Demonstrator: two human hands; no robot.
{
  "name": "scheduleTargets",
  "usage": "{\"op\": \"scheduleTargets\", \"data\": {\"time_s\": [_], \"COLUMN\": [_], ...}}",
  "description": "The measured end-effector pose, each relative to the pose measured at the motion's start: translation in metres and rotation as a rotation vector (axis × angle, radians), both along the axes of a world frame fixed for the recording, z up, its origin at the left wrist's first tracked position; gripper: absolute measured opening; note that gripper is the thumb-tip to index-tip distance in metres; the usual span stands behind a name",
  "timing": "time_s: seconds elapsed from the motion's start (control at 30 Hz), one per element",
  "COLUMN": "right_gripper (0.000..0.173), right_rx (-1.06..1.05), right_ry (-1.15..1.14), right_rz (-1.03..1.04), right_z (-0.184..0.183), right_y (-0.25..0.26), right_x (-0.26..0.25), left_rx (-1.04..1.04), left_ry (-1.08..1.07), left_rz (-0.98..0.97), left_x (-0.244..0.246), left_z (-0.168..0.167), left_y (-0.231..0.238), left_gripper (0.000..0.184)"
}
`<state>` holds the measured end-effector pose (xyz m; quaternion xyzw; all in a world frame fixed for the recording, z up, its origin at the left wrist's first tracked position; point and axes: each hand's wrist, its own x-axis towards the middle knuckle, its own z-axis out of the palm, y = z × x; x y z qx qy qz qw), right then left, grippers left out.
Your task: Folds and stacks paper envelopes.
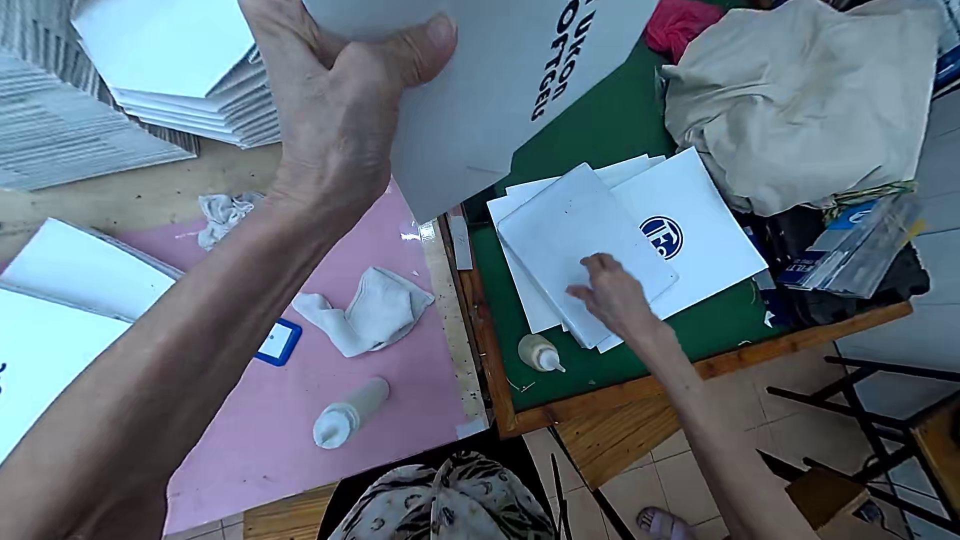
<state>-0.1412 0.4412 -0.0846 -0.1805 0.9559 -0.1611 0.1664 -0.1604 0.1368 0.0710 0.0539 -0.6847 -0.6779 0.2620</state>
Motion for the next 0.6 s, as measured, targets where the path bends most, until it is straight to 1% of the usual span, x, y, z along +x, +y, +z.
{"op": "scheduleTargets", "data": {"time_s": [0.03,0.07,0.1,0.13,0.17,0.2,0.23,0.27,0.33,0.37,0.4,0.43,0.5,0.6], "right_gripper": [0.052,0.054,0.051,0.048,0.049,0.053,0.055,0.053,0.038,0.03,0.025,0.024,0.025,0.031], "right_rx": [0.008,0.002,0.0,0.026,0.073,0.105,0.08,-0.025,-0.429,-0.615,-0.728,-0.786,-0.839,-0.857], "right_ry": [-0.002,0.029,0.08,0.091,0.025,-0.103,-0.234,-0.329,-0.456,-0.478,-0.485,-0.496,-0.54,-0.613], "right_rz": [-0.004,-0.027,-0.085,-0.185,-0.318,-0.453,-0.571,-0.674,-0.939,-1.077,-1.187,-1.269,-1.373,-1.435], "right_z": [-0.015,-0.025,-0.031,-0.031,-0.028,-0.026,-0.028,-0.038,-0.06,-0.067,-0.071,-0.072,-0.068,-0.061], "right_y": [0.006,0.012,0.019,0.027,0.034,0.041,0.051,0.06,0.062,0.057,0.053,0.05,0.046,0.042], "right_x": [0.009,0.017,0.025,0.033,0.04,0.044,0.048,0.055,0.068,0.071,0.072,0.071,0.068,0.067], "left_rx": [-0.005,-0.013,-0.024,-0.036,-0.051,-0.062,-0.071,-0.074,-0.066,-0.054,-0.044,-0.033,-0.022,-0.012], "left_ry": [-0.005,-0.009,-0.015,-0.021,-0.024,-0.031,-0.042,-0.052,-0.08,-0.09,-0.101,-0.113,-0.131,-0.153], "left_rz": [0.013,0.018,0.015,0.018,0.02,0.019,0.014,0.013,0.026,0.035,0.046,0.057,0.076,0.078], "left_x": [0.0,0.001,0.002,0.004,0.005,0.007,0.008,0.009,0.008,0.007,0.007,0.007,0.006,0.003], "left_z": [-0.002,-0.004,-0.005,-0.008,-0.011,-0.014,-0.017,-0.021,-0.028,-0.031,-0.033,-0.035,-0.037,-0.043], "left_y": [0.001,0.002,0.001,0.0,-0.001,-0.003,-0.005,-0.007,-0.009,-0.009,-0.008,-0.008,-0.007,-0.003], "left_gripper": [0.034,0.033,0.032,0.031,0.03,0.029,0.03,0.031,0.031,0.032,0.033,0.034,0.035,0.034]}}
